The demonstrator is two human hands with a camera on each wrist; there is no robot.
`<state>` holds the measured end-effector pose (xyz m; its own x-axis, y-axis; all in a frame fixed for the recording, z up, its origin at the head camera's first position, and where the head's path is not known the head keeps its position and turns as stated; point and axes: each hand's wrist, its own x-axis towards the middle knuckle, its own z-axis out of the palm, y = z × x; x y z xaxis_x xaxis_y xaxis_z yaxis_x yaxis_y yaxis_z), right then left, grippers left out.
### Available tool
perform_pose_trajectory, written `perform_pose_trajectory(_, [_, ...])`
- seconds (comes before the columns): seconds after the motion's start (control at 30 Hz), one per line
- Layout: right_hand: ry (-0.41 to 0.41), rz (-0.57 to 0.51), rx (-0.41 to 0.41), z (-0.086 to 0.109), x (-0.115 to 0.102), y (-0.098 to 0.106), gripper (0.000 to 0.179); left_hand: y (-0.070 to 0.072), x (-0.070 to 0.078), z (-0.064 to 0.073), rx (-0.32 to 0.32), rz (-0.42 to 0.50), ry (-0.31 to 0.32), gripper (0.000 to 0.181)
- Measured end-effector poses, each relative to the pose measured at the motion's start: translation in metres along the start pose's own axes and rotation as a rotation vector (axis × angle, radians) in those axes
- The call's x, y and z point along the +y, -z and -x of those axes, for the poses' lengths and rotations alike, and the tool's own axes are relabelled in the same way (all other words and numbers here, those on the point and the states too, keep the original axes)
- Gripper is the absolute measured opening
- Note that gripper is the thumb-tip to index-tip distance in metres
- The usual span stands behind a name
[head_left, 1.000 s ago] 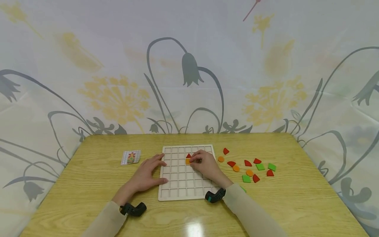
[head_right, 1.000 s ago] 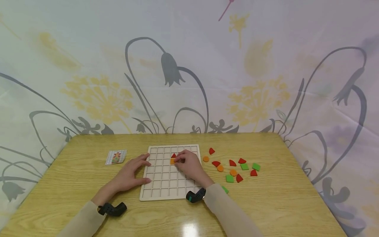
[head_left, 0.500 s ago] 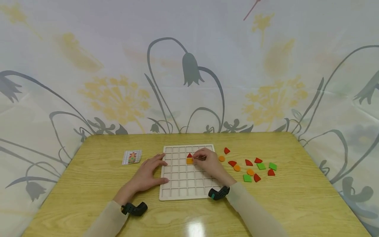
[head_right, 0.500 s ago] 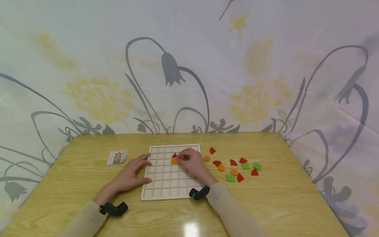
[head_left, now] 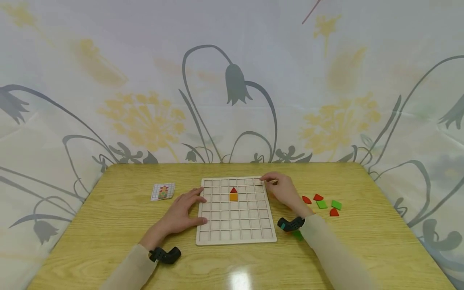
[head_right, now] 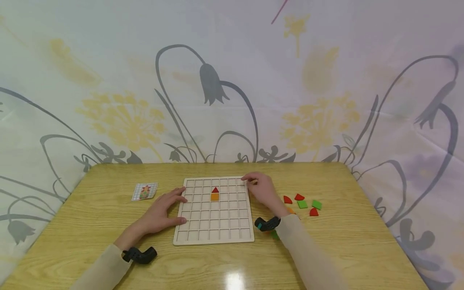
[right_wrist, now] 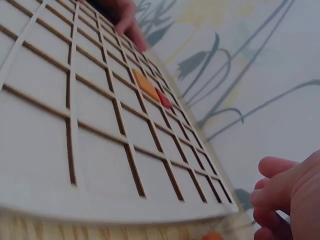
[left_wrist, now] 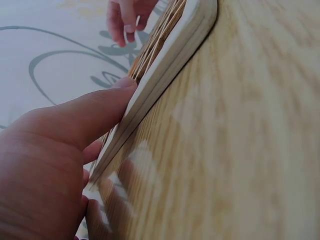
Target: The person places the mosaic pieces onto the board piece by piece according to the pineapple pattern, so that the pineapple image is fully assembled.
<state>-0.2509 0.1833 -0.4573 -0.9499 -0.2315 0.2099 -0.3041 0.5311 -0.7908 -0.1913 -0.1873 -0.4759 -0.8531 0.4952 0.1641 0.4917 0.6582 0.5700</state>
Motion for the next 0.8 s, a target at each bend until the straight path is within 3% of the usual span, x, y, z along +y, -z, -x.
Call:
perform_pose_trajectory(0.23, [-0.129,0.068,0.014,0.005,0.024,0.025,0.022,0.001,0.002,0.0,-0.011,0.005,0.0,0.057])
perform_pose_trajectory(0.8, [-0.166,0.102,-0.076,0.006,0.03,0.039,0.028,-0.002,-0.001,-0.001,-0.001,-0.003,-0.002,0.055])
